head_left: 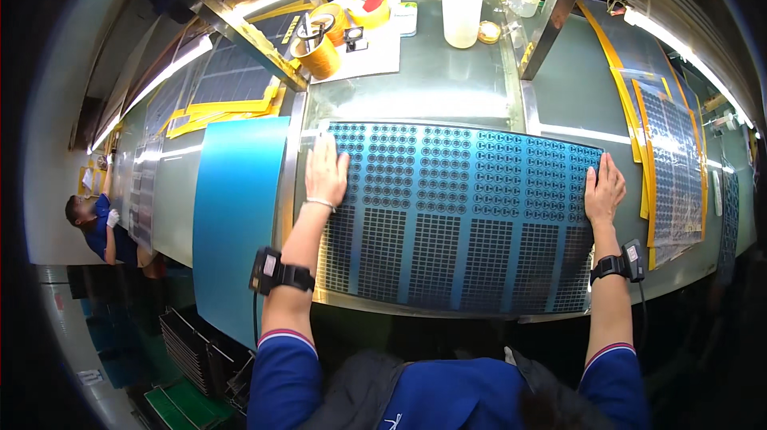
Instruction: Placing and aligning multiple layers of thin solar or electronic sheets on a production workstation table.
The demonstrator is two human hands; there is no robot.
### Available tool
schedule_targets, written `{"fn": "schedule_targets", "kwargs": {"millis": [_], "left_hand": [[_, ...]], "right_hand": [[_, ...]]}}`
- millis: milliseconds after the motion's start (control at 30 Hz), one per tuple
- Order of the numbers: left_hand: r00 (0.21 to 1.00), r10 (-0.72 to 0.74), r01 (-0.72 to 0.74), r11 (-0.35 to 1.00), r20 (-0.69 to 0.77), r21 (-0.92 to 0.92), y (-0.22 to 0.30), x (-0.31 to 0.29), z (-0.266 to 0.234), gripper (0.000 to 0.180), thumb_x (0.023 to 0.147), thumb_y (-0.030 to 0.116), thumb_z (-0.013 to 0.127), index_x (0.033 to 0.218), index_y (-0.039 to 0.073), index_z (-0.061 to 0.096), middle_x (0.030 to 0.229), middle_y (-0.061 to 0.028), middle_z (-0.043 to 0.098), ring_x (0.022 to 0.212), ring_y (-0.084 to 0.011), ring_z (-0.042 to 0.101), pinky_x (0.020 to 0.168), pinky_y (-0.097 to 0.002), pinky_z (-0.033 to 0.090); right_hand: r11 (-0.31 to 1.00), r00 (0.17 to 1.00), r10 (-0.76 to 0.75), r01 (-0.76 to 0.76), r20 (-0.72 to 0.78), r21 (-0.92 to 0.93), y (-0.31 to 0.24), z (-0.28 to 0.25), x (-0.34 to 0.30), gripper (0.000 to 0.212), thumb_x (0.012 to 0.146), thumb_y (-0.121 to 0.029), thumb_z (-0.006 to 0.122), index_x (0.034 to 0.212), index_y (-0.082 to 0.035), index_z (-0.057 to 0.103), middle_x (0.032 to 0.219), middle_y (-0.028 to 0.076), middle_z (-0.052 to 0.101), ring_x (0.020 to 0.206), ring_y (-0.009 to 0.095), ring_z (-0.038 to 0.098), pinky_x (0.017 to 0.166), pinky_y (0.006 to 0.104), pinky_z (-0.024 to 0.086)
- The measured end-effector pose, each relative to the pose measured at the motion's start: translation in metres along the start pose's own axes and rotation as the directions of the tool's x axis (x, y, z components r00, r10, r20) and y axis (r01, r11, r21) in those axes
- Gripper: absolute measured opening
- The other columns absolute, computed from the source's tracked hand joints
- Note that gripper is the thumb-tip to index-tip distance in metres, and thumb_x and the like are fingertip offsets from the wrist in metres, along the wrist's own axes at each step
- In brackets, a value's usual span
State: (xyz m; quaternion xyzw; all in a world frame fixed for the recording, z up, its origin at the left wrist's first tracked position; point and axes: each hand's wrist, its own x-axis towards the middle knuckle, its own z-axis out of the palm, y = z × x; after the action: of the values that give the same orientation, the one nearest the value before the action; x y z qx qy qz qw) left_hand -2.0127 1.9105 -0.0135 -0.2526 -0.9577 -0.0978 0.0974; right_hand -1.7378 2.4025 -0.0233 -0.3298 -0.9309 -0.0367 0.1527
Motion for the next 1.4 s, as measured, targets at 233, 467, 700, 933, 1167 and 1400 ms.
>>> {"fn": "schedule_targets", "kwargs": {"millis": [233,467,700,933,1167,1400], "left_hand": [[0.977,0.136,-0.125,0.989,-0.162,0.079,0.014,0.028,0.030,0.037,0.087,0.022,0.054,0.115,-0.002,0.057,0.120,-0.0212,0.056,0.114,-0.0345,0.050,0.100,-0.0427,0.036],[0.993,0.073,-0.057,0.986,-0.094,0.159,-0.018,0.028,0.037,0.047,0.097,0.028,0.038,0.134,-0.001,0.040,0.139,-0.0181,0.040,0.130,-0.0291,0.037,0.108,-0.0383,0.027],[0.999,0.052,-0.051,0.996,-0.005,0.075,0.003,0.017,0.027,0.046,0.095,0.028,0.043,0.131,-0.001,0.044,0.134,-0.0189,0.046,0.126,-0.0331,0.040,0.107,-0.0383,0.028],[0.985,-0.128,0.095,0.962,0.118,0.254,0.023,-0.054,0.014,0.063,0.098,0.041,0.027,0.146,0.004,0.012,0.153,-0.0134,0.012,0.141,-0.0240,0.012,0.114,-0.0395,0.007],[0.996,-0.071,0.059,0.982,0.056,0.181,0.019,-0.051,0.012,0.064,0.098,0.040,0.028,0.146,0.002,0.011,0.152,-0.0161,0.011,0.141,-0.0266,0.011,0.114,-0.0404,0.006],[0.894,0.233,-0.128,0.952,0.384,-0.279,0.014,-0.201,-0.104,0.089,0.080,0.045,0.062,0.140,-0.006,0.022,0.147,-0.0263,0.020,0.138,-0.0381,0.017,0.113,-0.0459,0.012]], "right_hand": [[0.964,0.963,-0.126,0.062,0.238,0.259,0.053,-0.061,-0.072,0.082,0.067,-0.054,0.072,0.137,-0.022,0.043,0.148,0.011,0.026,0.136,0.033,0.019,0.109,0.0549,0.008],[0.881,0.896,-0.008,-0.204,0.444,0.427,0.109,-0.119,-0.193,0.078,0.059,-0.053,0.077,0.130,-0.032,0.052,0.154,0.007,0.013,0.141,0.033,0.006,0.111,0.0532,-0.003],[0.935,0.895,-0.001,-0.157,0.445,0.319,0.108,-0.129,-0.192,0.081,0.067,-0.047,0.074,0.139,-0.026,0.041,0.153,0.009,0.015,0.140,0.032,0.012,0.111,0.0540,0.000],[0.825,0.787,-0.487,0.270,0.380,0.497,0.012,-0.134,-0.156,0.069,0.078,-0.041,0.065,0.136,-0.011,0.042,0.146,0.014,0.032,0.137,0.032,0.023,0.109,0.0562,0.010],[0.995,0.992,-0.089,0.085,0.092,0.053,0.044,-0.027,-0.020,0.063,0.092,-0.050,0.041,0.139,-0.009,0.035,0.149,0.011,0.027,0.139,0.027,0.020,0.113,0.0491,0.008],[0.989,0.995,-0.092,0.088,0.034,0.117,0.055,-0.113,-0.138,0.057,0.090,-0.026,0.052,0.137,0.001,0.035,0.143,0.019,0.033,0.133,0.034,0.029,0.108,0.0502,0.018]]}}
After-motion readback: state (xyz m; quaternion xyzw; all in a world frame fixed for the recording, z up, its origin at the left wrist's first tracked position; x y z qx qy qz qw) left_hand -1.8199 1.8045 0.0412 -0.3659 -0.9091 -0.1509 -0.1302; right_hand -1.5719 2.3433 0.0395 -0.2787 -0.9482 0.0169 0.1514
